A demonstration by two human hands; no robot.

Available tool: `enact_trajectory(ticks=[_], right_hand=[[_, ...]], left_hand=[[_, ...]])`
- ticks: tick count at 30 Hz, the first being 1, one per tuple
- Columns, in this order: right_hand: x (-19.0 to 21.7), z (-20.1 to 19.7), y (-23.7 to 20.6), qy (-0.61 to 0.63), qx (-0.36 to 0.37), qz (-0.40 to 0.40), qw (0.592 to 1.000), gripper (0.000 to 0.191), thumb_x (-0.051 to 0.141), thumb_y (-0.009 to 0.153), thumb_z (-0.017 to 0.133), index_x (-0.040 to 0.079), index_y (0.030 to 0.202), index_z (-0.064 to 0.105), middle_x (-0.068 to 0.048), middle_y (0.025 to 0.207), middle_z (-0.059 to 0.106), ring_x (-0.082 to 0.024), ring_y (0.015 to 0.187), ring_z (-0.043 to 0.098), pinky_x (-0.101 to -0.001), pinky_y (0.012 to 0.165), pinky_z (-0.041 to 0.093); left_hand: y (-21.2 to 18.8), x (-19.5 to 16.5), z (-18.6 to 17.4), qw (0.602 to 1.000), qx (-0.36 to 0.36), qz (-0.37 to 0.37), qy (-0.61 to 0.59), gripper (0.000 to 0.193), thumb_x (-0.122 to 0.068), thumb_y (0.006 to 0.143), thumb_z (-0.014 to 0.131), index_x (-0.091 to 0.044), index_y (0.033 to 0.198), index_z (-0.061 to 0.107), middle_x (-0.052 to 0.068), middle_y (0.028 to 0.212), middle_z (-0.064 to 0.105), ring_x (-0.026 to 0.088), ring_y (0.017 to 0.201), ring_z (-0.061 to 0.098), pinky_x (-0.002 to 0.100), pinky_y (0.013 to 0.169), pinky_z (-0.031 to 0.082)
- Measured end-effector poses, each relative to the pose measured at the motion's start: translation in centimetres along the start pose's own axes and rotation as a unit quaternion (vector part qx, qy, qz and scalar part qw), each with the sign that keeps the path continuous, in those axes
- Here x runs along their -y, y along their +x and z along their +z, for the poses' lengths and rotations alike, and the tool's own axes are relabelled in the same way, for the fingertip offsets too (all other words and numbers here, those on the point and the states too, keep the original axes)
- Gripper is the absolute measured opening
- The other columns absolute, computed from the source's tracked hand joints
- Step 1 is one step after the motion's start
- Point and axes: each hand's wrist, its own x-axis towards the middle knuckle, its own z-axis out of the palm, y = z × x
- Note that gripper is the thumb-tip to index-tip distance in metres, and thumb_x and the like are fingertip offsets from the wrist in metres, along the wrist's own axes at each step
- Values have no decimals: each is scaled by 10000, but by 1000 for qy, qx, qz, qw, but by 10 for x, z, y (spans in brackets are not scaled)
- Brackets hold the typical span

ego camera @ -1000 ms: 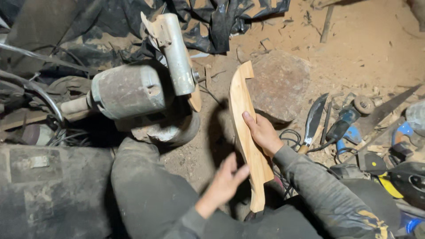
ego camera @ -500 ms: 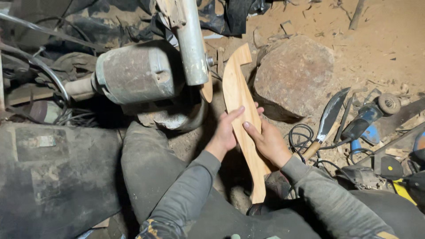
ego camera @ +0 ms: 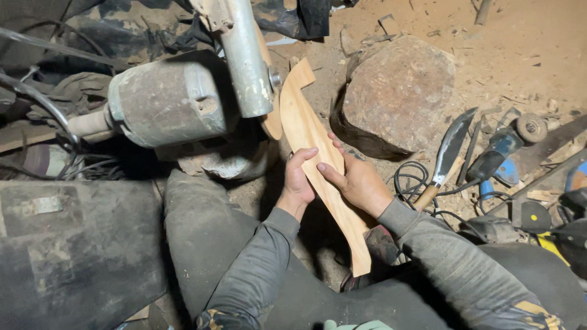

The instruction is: The person sits on the ground and shapes a curved wooden piece. They first use a power drill and a sanding block on the wood, then repeatedly press the wood's edges against a stationary belt sander, turning the piece to smooth different surfaces.

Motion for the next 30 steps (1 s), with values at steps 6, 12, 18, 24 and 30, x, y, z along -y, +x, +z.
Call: enact_trajectory(ticks=[6, 12, 18, 24, 30], right_hand=[[-13, -20, -4, 26, 37, -115, 992, 643, 517, 984, 646, -65, 1251, 594, -290, 1305, 663, -418, 1077, 712, -437, 896, 537], [-13, -54, -4, -65, 152, 28, 986, 620, 549, 883, 633, 76, 1283, 630, -233, 963, 754, -360, 877, 766, -433, 789, 581], [-11, -59, -5, -133, 187, 71, 971, 618, 568, 915, 629, 70, 1278, 645, -244, 1009, 762, -376, 931, 763, -430, 851, 575], [-4, -31, -10, -36, 98, -60, 993, 806, 513, 934, 622, -27, 1493, 412, -295, 1341, 610, -395, 1205, 649, -401, 1003, 498], [5, -15, -5, -16, 57, -46, 997, 731, 503, 956, 625, -86, 1374, 518, -294, 1483, 507, -415, 1312, 565, -416, 1044, 471]], left_hand=[[-10, 16, 8, 1000, -2, 22, 5, 575, -135, 817, 564, 64, 1353, 498, 209, 1251, 602, 333, 1254, 575, 461, 1152, 436], [-17, 24, 25, 1000, 8, 28, 6, 611, -39, 767, 551, 65, 1365, 482, 219, 1292, 596, 346, 1295, 549, 479, 1192, 400], [-21, 28, 30, 999, -10, 34, -15, 639, -24, 729, 543, 5, 1364, 476, 180, 1284, 580, 335, 1283, 553, 490, 1183, 403], [-19, 13, 10, 999, 46, 14, -24, 608, -105, 790, 546, 63, 1372, 491, 232, 1274, 587, 354, 1248, 565, 471, 1173, 422], [-7, 4, 3, 998, 38, 6, -50, 641, -140, 802, 543, 36, 1411, 449, 200, 1255, 579, 326, 1215, 572, 456, 1130, 461]])
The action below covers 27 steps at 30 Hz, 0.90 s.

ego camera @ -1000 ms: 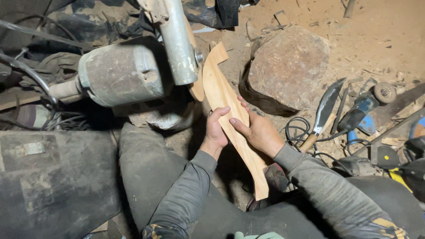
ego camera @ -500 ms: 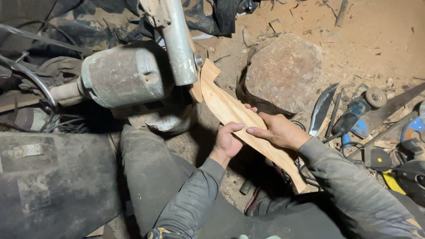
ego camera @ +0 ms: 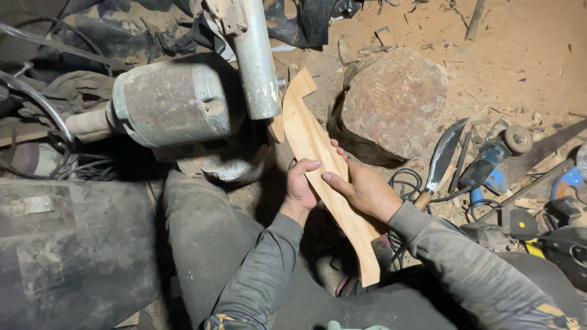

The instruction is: The person sits on the ground and shapes a curved wooden piece. They first use a power drill and a sanding block on the wood, then repeatedly press the wood's edges against a stationary belt sander, turning the piece to smooth different surfaces.

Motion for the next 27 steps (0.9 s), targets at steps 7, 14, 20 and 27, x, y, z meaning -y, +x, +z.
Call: enact_trajectory(ticks=[7, 14, 20, 27], right_hand=[[18, 15, 14, -2, -57, 33, 998, 781, 497, 964, 606, -120, 1421, 464, -342, 1294, 598, -461, 1178, 626, -448, 973, 509], [22, 7, 14, 13, -28, 69, 997, 708, 524, 932, 615, -49, 1344, 552, -305, 1078, 711, -449, 1016, 717, -451, 870, 562], [5, -10, 9, -38, 38, 82, 995, 676, 561, 920, 625, -4, 1289, 599, -290, 1016, 733, -424, 958, 732, -445, 841, 570], [-15, -42, 0, -51, 114, 62, 990, 650, 584, 879, 626, 50, 1249, 625, -221, 929, 751, -328, 835, 751, -422, 799, 567]], left_hand=[[12, -11, -11, 1000, -15, 16, 2, 692, -180, 844, 542, 66, 1476, 406, 193, 1284, 578, 310, 1204, 572, 436, 1113, 465], [11, -11, -4, 999, -36, 27, 10, 635, -164, 799, 530, 32, 1400, 464, 171, 1248, 598, 292, 1179, 585, 442, 1079, 477], [1, -1, 7, 999, -16, 25, 40, 637, -113, 785, 546, 96, 1382, 477, 236, 1254, 591, 346, 1229, 578, 461, 1140, 453], [-2, 11, 16, 999, -11, 23, 39, 633, -40, 740, 552, 58, 1361, 471, 218, 1281, 588, 377, 1305, 549, 505, 1201, 404]])
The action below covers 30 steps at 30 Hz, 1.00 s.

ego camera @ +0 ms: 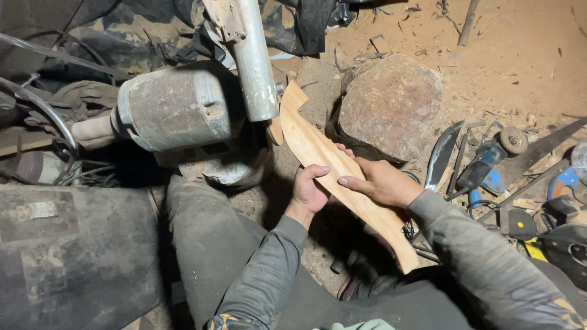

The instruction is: The person sits on the ground and shapes a curved wooden piece. They first use a power drill and a sanding block on the wood, then repeatedly press the wood's edges against a stationary belt sander, turning the piece to smooth different surfaces.

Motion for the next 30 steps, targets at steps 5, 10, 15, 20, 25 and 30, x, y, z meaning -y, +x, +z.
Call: enact_trajectory(ticks=[5, 10, 15, 20, 25, 30], right_hand=[[-12, -18, 1, -47, 51, 8, 998, 612, 608, 889, 608, 54, 1147, 652, -205, 930, 750, -321, 841, 745, -431, 783, 567], [-29, -41, 3, -76, 98, -30, 992, 632, 608, 869, 614, 80, 1216, 630, -208, 968, 754, -333, 868, 744, -427, 795, 566], [-39, -53, 7, -100, 123, -49, 986, 642, 610, 851, 627, 89, 1225, 642, -203, 980, 750, -341, 889, 741, -429, 796, 566], [-32, -43, 8, -86, 115, -22, 989, 623, 602, 861, 618, 81, 1202, 633, -209, 945, 753, -342, 856, 753, -430, 776, 572], [-10, -19, 3, -54, 61, -13, 997, 594, 591, 903, 610, 35, 1110, 645, -219, 895, 749, -333, 808, 756, -430, 755, 575], [11, 9, 0, -2, 5, 39, 999, 626, 584, 897, 622, 28, 1184, 638, -221, 931, 759, -314, 832, 779, -417, 779, 591]], left_hand=[[-5, 6, 6, 1000, 20, -8, 11, 657, -5, 766, 546, 67, 1412, 453, 240, 1397, 571, 381, 1385, 492, 504, 1239, 354], [-8, 18, 15, 1000, 24, -7, 9, 706, 27, 757, 615, -24, 1435, 423, 183, 1451, 526, 340, 1470, 419, 491, 1272, 291], [-10, 24, 20, 999, 21, -10, 32, 746, 51, 726, 626, -41, 1438, 426, 154, 1461, 522, 311, 1472, 412, 461, 1276, 265], [-8, 16, 13, 999, 34, -16, 25, 707, 13, 757, 610, 29, 1444, 442, 190, 1445, 542, 341, 1421, 459, 475, 1272, 300], [-5, 4, 4, 1000, 21, 16, 15, 707, -30, 725, 582, 30, 1414, 434, 195, 1335, 572, 367, 1362, 518, 507, 1220, 386], [-6, -8, -1, 999, -1, 25, 29, 693, -103, 753, 584, 26, 1417, 433, 205, 1287, 588, 367, 1284, 558, 498, 1177, 420]])
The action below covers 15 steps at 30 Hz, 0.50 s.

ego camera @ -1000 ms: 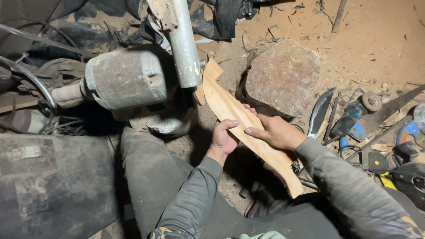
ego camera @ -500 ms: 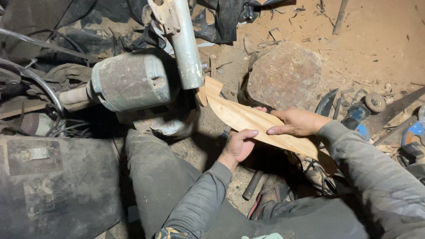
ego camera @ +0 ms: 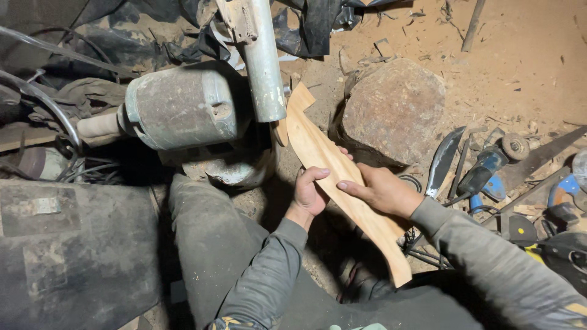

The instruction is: The person sits on the ground and shapes a curved wooden piece. They first use a power drill and a sanding block on the wood, then repeatedly press the wood's edges against a stationary belt sander, turning the piece to smooth different surfaces.

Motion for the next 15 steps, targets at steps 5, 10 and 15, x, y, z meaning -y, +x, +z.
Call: enact_trajectory(ticks=[5, 10, 15], right_hand=[[14, 13, 2, 28, -59, -43, 997, 726, 562, 890, 624, 45, 1393, 543, -260, 1024, 738, -384, 912, 745, -432, 808, 570], [26, 20, 9, 38, -75, -13, 996, 684, 572, 899, 624, 22, 1304, 605, -253, 1014, 753, -382, 933, 760, -436, 815, 581], [39, 28, 13, 67, -95, 27, 993, 705, 567, 891, 622, -5, 1302, 587, -260, 984, 754, -380, 913, 771, -430, 809, 594]], left_hand=[[1, -4, -2, 1000, -22, 4, 12, 681, -144, 771, 576, 33, 1415, 439, 192, 1278, 591, 333, 1233, 575, 483, 1120, 459], [7, -7, -10, 999, -28, -5, 16, 670, -169, 778, 565, 39, 1405, 456, 178, 1283, 592, 296, 1233, 581, 453, 1097, 474], [13, -11, -19, 1000, -14, -14, -5, 641, -189, 797, 555, 74, 1379, 498, 188, 1254, 605, 294, 1197, 597, 429, 1087, 484]])
